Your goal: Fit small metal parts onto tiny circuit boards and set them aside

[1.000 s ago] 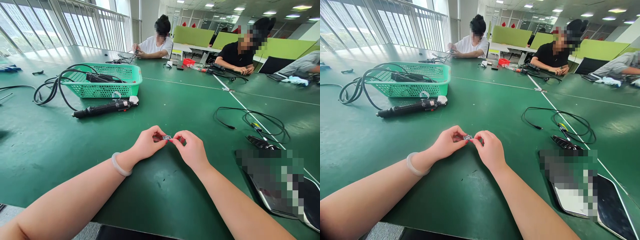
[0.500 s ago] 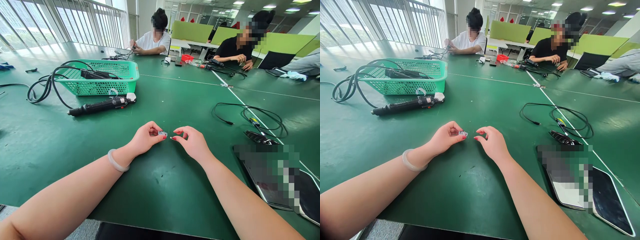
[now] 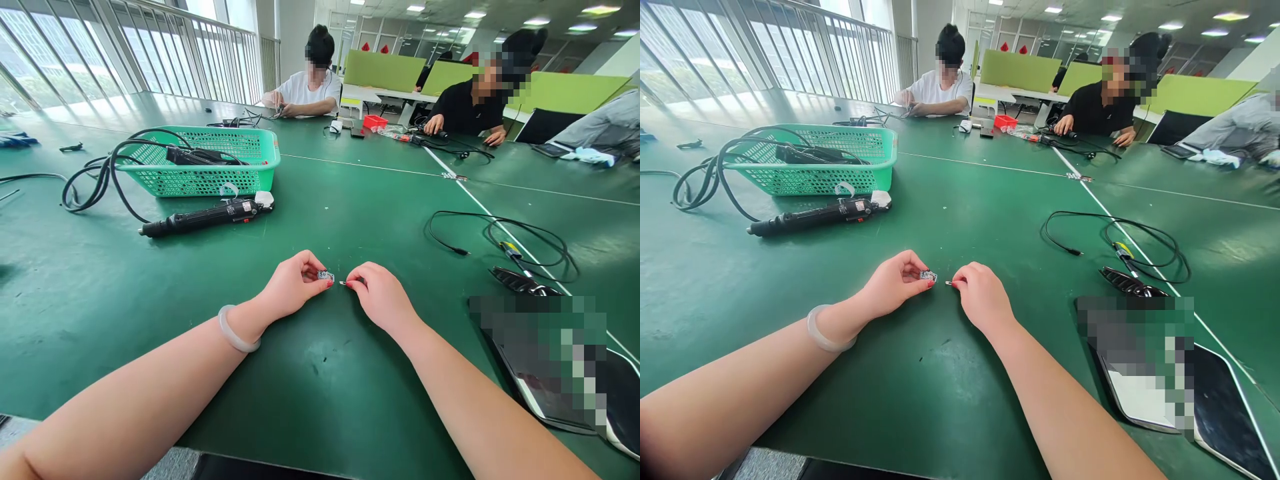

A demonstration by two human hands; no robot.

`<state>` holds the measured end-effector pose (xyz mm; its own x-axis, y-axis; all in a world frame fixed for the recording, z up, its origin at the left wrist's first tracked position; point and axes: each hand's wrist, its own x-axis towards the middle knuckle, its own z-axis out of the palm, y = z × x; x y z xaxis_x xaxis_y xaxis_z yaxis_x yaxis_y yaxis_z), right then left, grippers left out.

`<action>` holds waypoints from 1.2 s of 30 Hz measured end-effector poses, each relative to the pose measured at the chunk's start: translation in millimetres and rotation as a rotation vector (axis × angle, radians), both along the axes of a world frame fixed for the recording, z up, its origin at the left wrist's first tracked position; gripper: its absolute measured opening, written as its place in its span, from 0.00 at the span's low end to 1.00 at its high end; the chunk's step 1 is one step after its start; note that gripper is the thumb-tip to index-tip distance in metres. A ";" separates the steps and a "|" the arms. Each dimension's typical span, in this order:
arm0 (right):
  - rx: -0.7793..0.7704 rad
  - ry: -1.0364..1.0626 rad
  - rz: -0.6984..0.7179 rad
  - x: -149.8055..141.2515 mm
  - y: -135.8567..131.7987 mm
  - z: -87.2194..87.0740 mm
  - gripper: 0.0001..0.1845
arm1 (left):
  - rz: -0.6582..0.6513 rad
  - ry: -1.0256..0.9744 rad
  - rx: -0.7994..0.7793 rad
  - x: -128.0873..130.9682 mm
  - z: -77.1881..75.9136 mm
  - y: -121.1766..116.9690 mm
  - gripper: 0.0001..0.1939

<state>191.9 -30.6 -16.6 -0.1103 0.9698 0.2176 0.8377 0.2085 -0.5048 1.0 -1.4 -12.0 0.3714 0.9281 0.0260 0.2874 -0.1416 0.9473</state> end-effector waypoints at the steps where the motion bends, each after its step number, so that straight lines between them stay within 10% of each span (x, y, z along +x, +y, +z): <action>1: 0.021 0.037 -0.011 -1.3 -2.3 3.0 0.08 | 0.002 0.004 0.020 -0.1 0.1 -1.1 0.14; 12: 0.295 0.168 0.046 -26.2 -20.4 23.0 0.07 | -0.037 0.014 0.285 4.4 4.8 -13.1 0.10; 36: 0.314 0.105 0.069 -22.6 -25.1 25.9 0.06 | -0.073 -0.014 0.235 3.6 3.3 -11.8 0.11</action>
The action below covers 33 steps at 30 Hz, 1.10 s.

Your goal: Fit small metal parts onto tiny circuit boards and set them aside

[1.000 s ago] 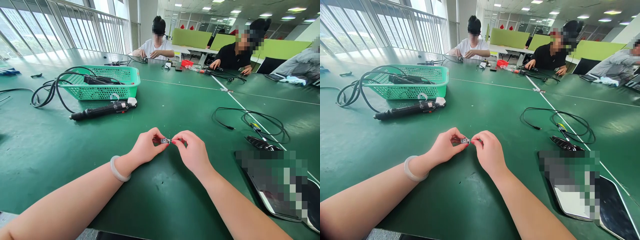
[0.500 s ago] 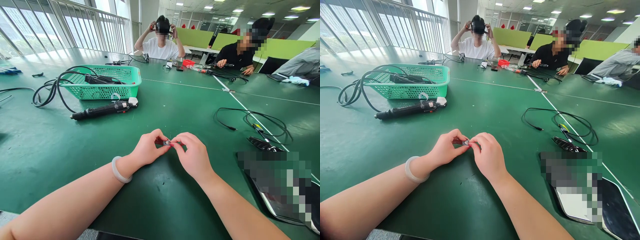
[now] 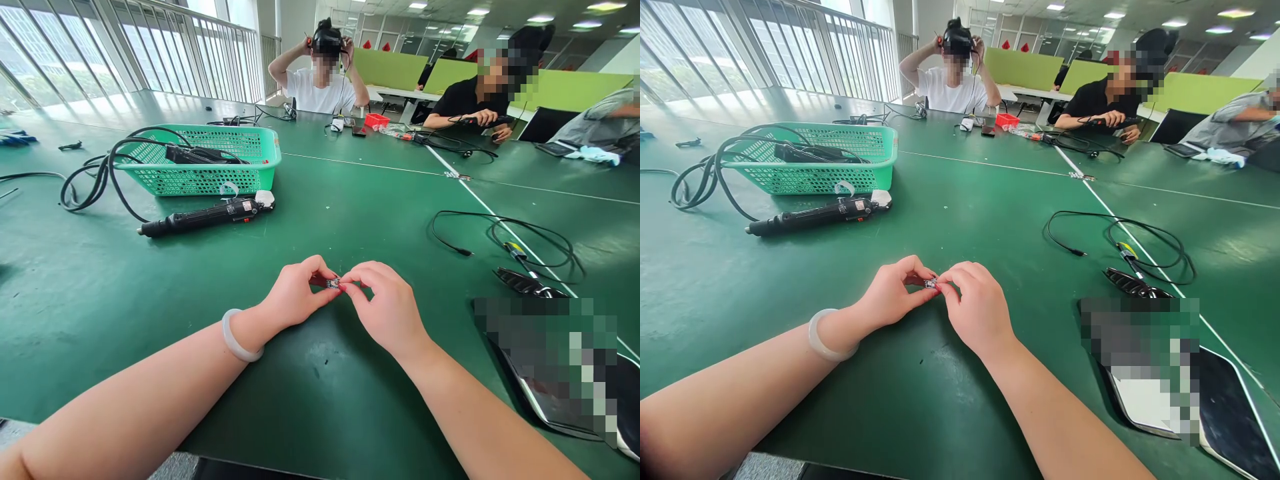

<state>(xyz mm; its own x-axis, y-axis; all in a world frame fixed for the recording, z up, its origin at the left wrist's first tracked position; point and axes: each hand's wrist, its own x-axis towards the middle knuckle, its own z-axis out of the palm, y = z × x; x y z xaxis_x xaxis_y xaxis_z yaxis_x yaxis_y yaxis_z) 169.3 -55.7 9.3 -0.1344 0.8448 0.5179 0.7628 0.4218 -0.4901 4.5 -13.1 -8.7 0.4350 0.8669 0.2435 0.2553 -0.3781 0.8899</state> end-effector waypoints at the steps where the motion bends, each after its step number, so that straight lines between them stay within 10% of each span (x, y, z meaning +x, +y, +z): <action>1: -0.003 -0.001 0.001 0.1 0.0 0.2 0.06 | -0.001 0.000 -0.001 0.0 0.1 -0.1 0.10; 33: -0.175 0.137 -0.037 9.1 1.9 0.7 0.10 | -0.002 -0.127 -0.141 0.9 -3.2 3.0 0.13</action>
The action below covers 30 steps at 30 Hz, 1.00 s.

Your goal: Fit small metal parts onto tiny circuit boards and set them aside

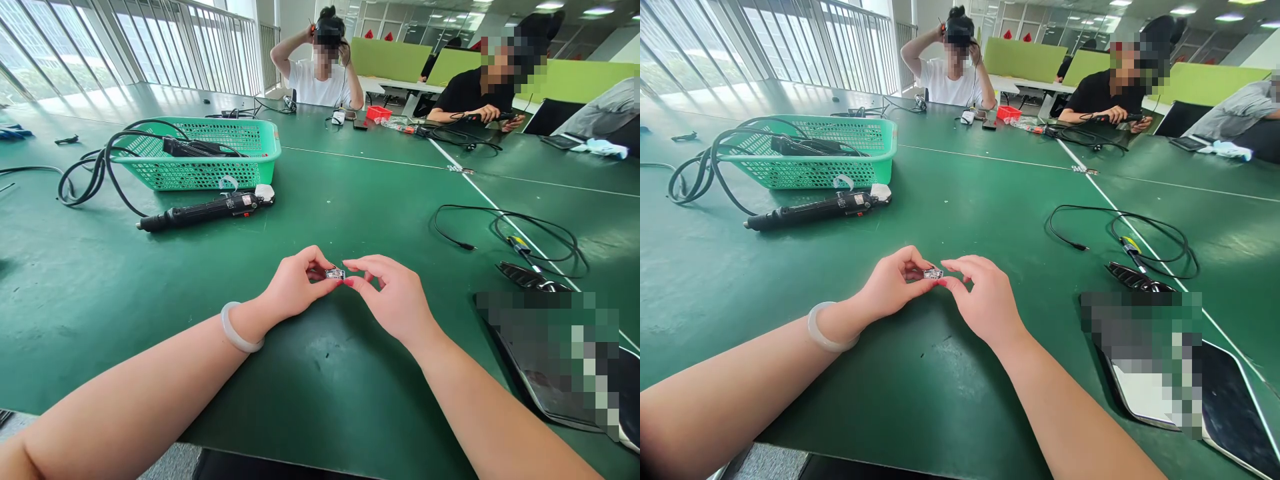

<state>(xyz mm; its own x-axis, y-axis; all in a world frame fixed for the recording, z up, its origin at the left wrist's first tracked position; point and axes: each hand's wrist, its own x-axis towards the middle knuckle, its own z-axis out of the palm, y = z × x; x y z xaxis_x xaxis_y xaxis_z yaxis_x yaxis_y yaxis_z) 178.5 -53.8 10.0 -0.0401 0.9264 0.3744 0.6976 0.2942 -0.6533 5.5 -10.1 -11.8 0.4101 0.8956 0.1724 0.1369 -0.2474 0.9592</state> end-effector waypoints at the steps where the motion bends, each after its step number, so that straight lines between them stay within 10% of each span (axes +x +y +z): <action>1: -0.046 0.015 0.004 0.7 1.2 -1.0 0.11 | 0.000 -0.009 -0.015 0.1 0.0 0.3 0.13; 30: -0.032 0.144 0.065 2.6 6.5 -10.1 0.06 | -0.055 0.014 -0.122 0.2 6.5 0.7 0.13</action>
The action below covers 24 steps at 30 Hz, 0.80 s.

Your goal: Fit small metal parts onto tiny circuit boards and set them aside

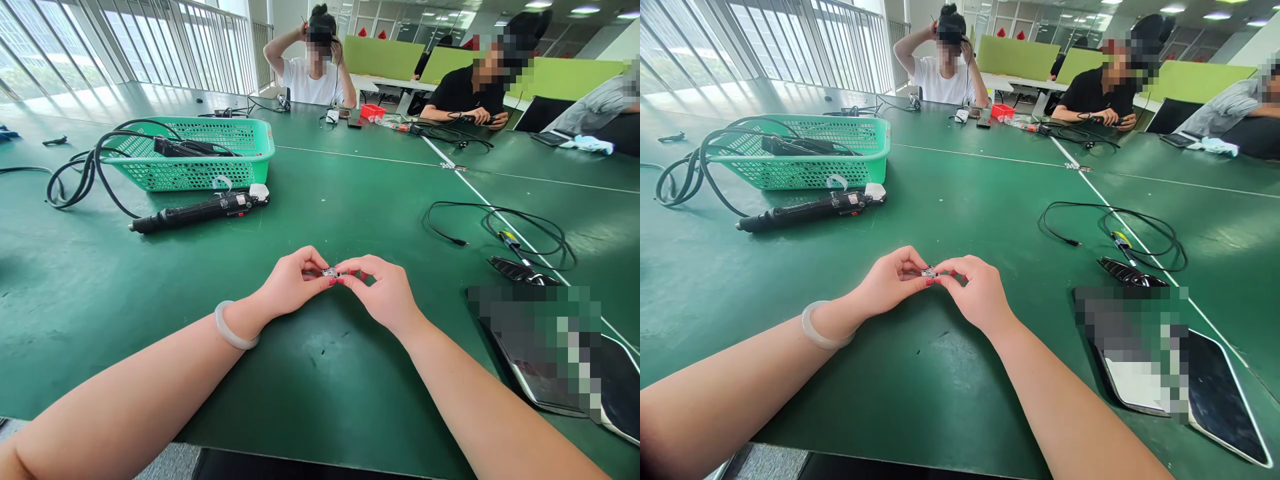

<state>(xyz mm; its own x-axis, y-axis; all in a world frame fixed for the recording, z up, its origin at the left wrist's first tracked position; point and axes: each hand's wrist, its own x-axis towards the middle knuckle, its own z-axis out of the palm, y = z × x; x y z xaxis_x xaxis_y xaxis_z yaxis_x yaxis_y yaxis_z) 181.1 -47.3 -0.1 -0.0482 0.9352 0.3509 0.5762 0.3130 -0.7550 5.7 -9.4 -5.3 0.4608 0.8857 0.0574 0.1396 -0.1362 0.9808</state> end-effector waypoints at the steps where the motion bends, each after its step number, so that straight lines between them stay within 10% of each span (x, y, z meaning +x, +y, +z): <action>1: 0.007 0.010 0.005 -0.1 0.2 -0.3 0.05 | 0.001 -0.003 0.003 -0.1 -0.3 0.2 0.13; 24: 0.047 -0.003 0.034 0.9 2.3 -3.5 0.06 | -0.030 -0.036 0.029 -0.9 -1.5 1.6 0.10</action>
